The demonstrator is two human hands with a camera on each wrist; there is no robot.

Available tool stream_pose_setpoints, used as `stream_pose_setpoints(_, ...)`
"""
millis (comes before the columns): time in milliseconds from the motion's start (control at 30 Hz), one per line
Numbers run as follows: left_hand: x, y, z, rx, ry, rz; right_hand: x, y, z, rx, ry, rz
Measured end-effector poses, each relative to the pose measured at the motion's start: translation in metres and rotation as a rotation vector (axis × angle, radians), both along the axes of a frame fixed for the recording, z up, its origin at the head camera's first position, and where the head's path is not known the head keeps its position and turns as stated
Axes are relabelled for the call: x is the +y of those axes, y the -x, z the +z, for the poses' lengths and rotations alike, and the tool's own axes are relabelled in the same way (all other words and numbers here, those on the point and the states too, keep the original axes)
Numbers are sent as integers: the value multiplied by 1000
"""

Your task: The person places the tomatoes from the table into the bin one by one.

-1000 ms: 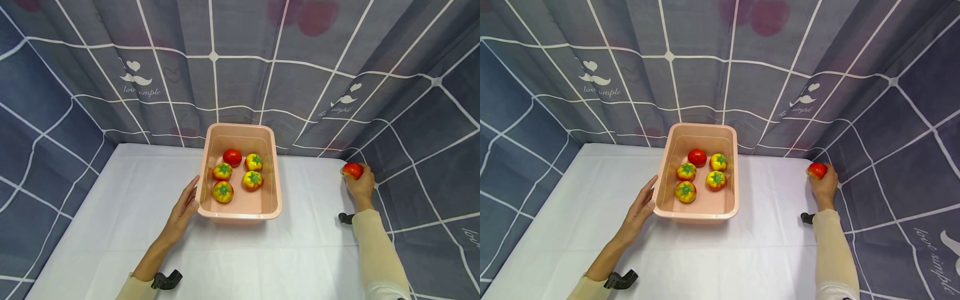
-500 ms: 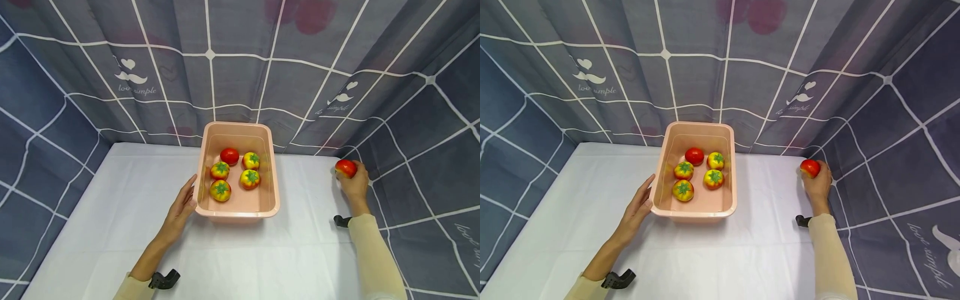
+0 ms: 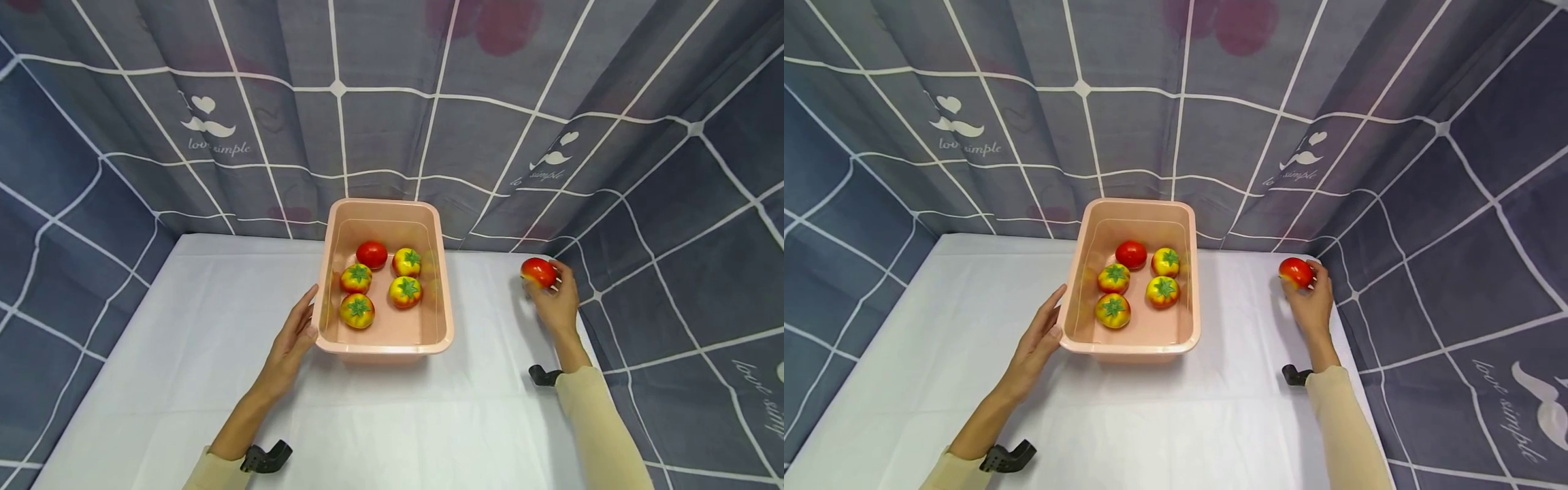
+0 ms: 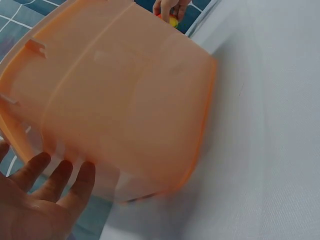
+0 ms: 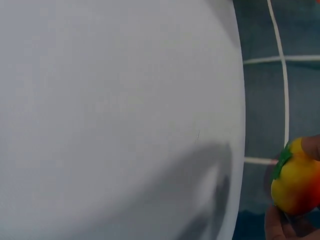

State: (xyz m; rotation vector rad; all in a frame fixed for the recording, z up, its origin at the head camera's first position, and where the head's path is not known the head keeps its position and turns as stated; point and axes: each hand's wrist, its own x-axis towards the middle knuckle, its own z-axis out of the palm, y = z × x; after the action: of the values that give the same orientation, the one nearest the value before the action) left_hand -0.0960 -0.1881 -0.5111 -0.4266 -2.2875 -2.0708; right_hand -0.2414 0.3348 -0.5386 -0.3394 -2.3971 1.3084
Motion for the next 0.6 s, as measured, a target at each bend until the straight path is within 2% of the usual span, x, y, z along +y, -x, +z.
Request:
stream_pose_setpoints(167, 0, 0, -1, 0, -2, 2, -18, -8, 5, 18, 47, 50)
stream_pose_setpoints(433, -1, 1, -2, 15, -10, 1, -47, -24, 8, 110, 89, 148)
stream_pose_setpoints(600, -1, 1, -3, 13, -15, -3, -62, -35, 8, 117, 105, 187)
